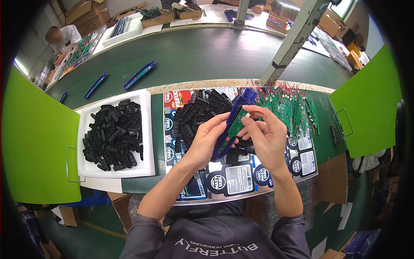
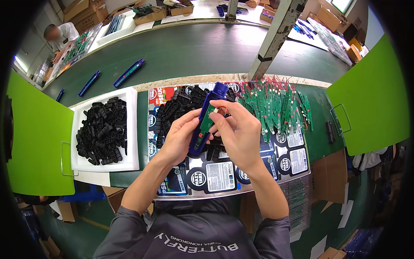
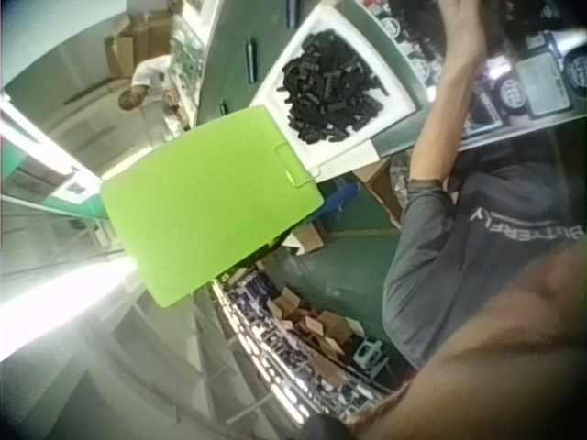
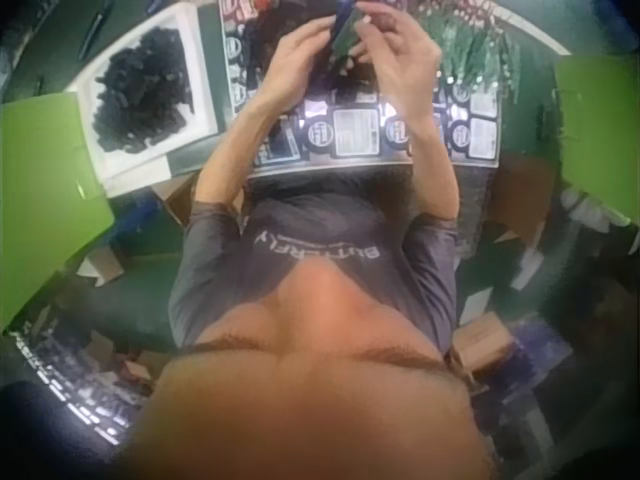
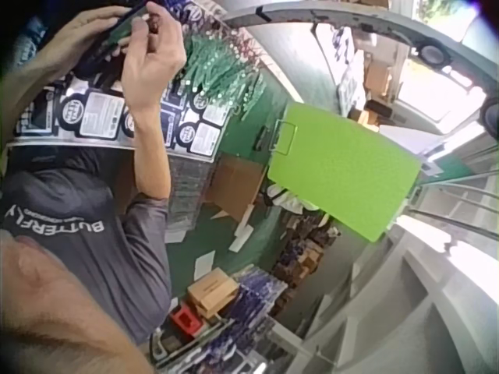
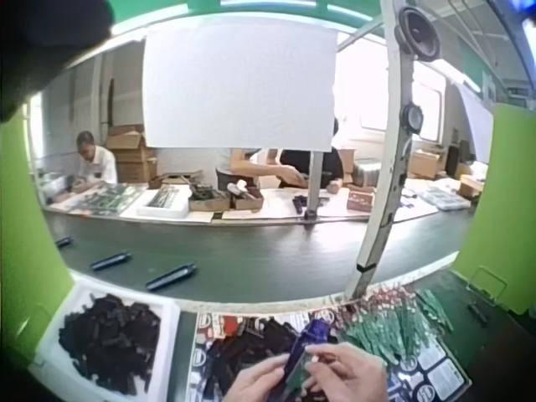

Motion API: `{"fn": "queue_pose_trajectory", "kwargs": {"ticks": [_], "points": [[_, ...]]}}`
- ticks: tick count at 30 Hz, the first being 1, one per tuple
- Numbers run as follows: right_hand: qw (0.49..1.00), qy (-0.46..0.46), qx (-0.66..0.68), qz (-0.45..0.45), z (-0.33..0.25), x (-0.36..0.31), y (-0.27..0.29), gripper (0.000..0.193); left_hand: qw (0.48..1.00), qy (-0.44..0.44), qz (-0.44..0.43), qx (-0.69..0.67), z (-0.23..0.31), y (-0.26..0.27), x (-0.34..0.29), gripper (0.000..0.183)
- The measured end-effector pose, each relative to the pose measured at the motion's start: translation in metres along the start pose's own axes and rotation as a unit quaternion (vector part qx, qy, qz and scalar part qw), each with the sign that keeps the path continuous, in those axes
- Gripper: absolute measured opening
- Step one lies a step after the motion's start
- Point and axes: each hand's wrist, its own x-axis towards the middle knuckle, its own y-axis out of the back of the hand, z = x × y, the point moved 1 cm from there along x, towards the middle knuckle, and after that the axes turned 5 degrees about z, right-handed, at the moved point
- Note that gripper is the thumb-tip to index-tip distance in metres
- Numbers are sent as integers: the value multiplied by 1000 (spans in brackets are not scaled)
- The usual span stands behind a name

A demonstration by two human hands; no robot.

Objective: The person assembles small electronic devices by inserting green circuit boards into blue plastic housings. They repeatedly pick up a housing, insert a board, and place the assembled unit on the table. The person also handles black plastic components from a white tray, occasionally moving them aside.

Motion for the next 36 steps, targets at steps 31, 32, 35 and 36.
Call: {"fn": "queue_pose_trajectory", "kwargs": {"ticks": [31, 32, 35, 36], "points": [[983, 95, -90, 131, 38, 8, 1, 67, 983, -84, 31, 161, -10, -22, -6, 43], [983, 97, -93, 126, 39, 9, 1, 67, 982, -86, 33, 165, -10, -21, -6, 43], [984, 107, -83, 112, 44, 13, 0, 69, 977, -106, 40, 182, -11, -14, -3, 42], [985, 115, -70, 107, 46, 17, 1, 69, 974, -118, 50, 188, -8, -11, 0, 42]]}}
